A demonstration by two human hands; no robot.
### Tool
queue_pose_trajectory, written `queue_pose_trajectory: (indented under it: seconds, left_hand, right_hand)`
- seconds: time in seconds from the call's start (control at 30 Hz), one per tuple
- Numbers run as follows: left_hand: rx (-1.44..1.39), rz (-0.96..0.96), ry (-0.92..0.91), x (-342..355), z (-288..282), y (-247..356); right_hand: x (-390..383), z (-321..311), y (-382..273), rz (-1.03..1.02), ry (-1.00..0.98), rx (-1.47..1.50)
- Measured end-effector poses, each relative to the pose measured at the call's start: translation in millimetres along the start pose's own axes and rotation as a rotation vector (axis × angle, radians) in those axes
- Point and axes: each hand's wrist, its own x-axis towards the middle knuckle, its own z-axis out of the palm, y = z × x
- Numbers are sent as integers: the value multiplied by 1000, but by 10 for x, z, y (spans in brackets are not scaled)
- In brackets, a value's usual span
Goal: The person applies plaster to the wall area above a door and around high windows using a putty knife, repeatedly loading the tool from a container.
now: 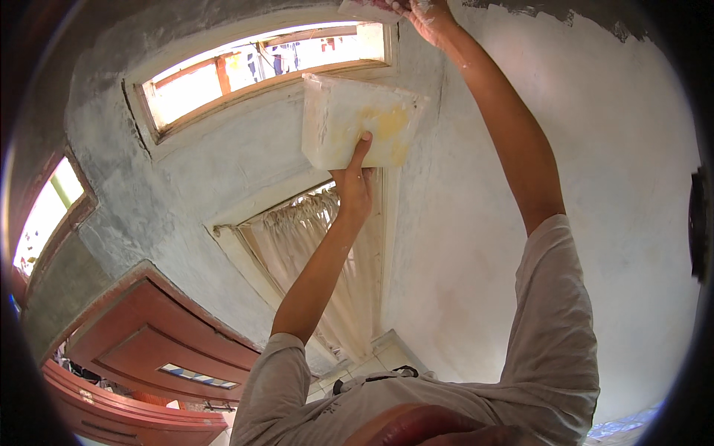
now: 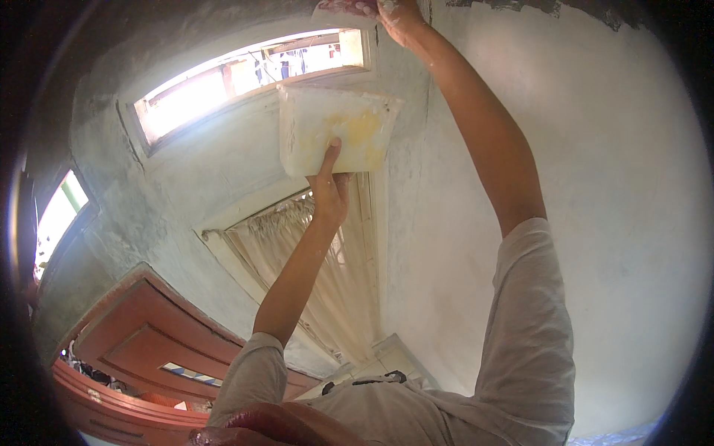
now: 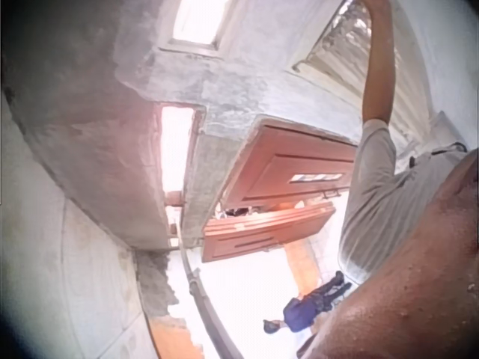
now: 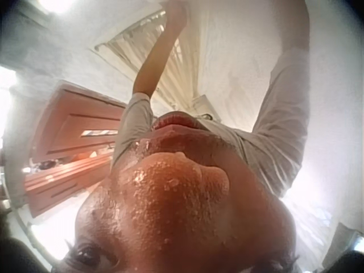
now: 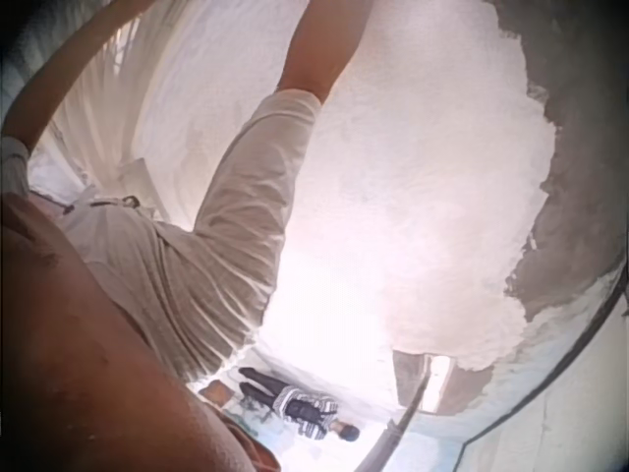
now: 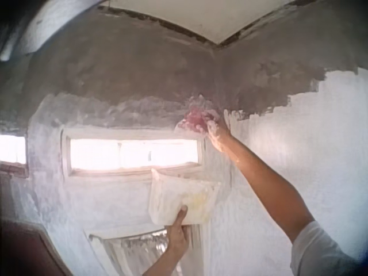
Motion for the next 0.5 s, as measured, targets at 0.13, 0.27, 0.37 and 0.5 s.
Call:
queue_pose_trajectory:
  seconds: [0.13, 0.27, 0.37, 0.5]
  left_hand:
    - [19, -19, -6, 3, 23, 14]
    - [19, -32, 3, 27, 33, -36]
    - [20, -16, 11, 16, -22, 12]
    - [1, -5, 0, -9, 8, 40]
  right_hand:
    - [189, -26, 85, -152, -6, -19]
    - [490, -230, -190, -195, 194, -22]
    - [316, -210, -342, -136, 141, 64]
    - [-23, -195, -289, -64, -105, -121]
